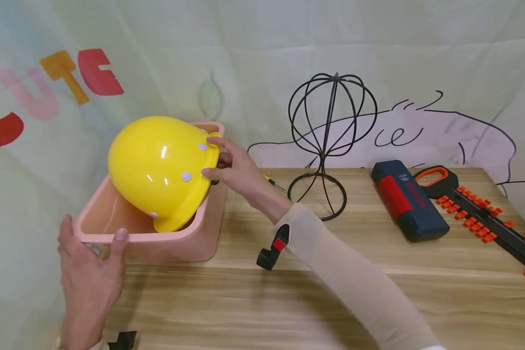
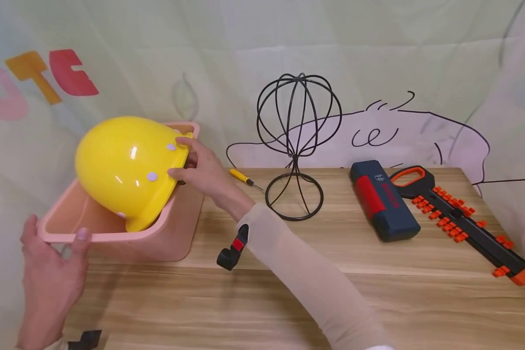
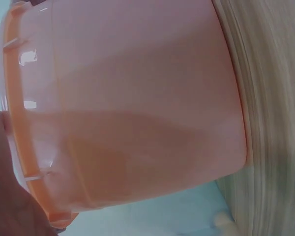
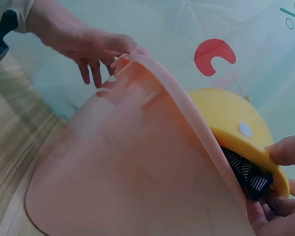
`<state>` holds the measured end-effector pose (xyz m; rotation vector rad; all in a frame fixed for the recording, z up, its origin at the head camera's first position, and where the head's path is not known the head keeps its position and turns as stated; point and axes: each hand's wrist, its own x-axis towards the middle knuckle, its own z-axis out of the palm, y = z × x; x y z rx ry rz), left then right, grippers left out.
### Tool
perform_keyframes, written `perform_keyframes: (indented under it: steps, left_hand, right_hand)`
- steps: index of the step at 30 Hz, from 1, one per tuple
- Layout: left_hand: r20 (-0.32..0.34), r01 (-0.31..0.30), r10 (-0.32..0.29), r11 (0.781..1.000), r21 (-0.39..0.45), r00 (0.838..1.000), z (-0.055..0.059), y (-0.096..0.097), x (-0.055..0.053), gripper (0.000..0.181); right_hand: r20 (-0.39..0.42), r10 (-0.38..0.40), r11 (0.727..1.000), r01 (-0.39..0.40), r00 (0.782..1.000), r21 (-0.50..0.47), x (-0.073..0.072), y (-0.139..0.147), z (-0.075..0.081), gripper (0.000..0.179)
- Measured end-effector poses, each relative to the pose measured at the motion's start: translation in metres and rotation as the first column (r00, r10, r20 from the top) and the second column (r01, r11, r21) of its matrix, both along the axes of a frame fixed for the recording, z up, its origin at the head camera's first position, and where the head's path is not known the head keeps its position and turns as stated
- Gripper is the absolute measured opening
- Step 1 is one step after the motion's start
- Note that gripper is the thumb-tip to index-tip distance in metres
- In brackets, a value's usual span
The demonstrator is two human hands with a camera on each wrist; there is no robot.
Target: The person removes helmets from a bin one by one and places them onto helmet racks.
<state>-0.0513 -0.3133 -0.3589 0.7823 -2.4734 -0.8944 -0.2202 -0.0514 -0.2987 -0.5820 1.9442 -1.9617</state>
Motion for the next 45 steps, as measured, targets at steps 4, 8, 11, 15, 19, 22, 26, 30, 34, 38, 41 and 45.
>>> perform_keyframes:
  steps: [4,8,11,15,19,22,26,30,34,38,41,45]
  left_hand:
    - [0.005,-0.002,0.002,1.000,0.015,1.000,0.002,0.000,0.000,0.099]
    - [0.010,-0.006,0.006,1.000,0.016,1.000,0.003,0.000,0.000,0.098]
    - [0.013,-0.015,0.015,1.000,0.000,1.000,0.003,0.000,0.000,0.099]
    - [0.016,-0.020,0.020,0.999,-0.034,1.000,0.004,-0.001,0.001,0.099]
    - [0.010,-0.023,0.023,0.998,-0.060,1.000,0.003,-0.001,0.001,0.098]
    - [0.020,-0.024,0.025,0.998,-0.062,0.999,0.003,-0.001,0.001,0.098]
    - [0.021,-0.017,0.018,0.998,-0.058,1.000,0.003,-0.001,0.000,0.098]
    - [0.001,-0.011,0.011,0.998,-0.057,1.000,0.002,-0.001,0.001,0.098]
    - [0.000,-0.011,0.011,0.998,-0.059,1.000,0.002,-0.002,-0.001,0.098]
    - [-0.015,-0.011,0.010,0.998,-0.064,1.000,0.000,-0.002,0.000,0.098]
    - [-0.041,-0.001,-0.002,0.998,-0.065,0.999,-0.001,-0.003,0.000,0.097]
    - [-0.057,0.012,-0.016,0.998,-0.063,0.998,-0.001,-0.004,0.000,0.096]
  right_hand:
    - [0.050,-0.001,0.999,0.003,0.999,-0.043,0.001,-0.002,0.003,0.072]
    - [0.103,-0.031,0.994,0.041,0.994,-0.097,0.003,-0.006,0.007,0.071]
    - [0.157,-0.066,0.986,0.088,0.985,-0.140,0.006,-0.011,0.009,0.072]
    - [0.251,-0.089,0.968,0.143,0.964,-0.207,0.010,-0.015,0.011,0.072]
    - [0.308,-0.068,0.950,0.155,0.949,-0.270,0.014,-0.014,0.012,0.069]
    - [0.305,-0.052,0.930,0.157,0.951,-0.331,0.018,-0.009,0.014,0.068]
    - [0.276,-0.035,0.893,0.154,0.960,-0.422,0.025,0.003,0.022,0.068]
    - [0.249,-0.022,0.845,0.151,0.968,-0.512,0.032,0.017,0.034,0.070]
    - [0.211,-0.028,0.794,0.150,0.977,-0.590,0.035,0.036,0.046,0.070]
    - [0.156,-0.055,0.771,0.141,0.986,-0.621,0.040,0.058,0.053,0.069]
    - [0.099,-0.072,0.754,0.119,0.992,-0.646,0.045,0.074,0.056,0.067]
    - [0.025,-0.100,0.715,0.090,0.995,-0.694,0.051,0.095,0.063,0.067]
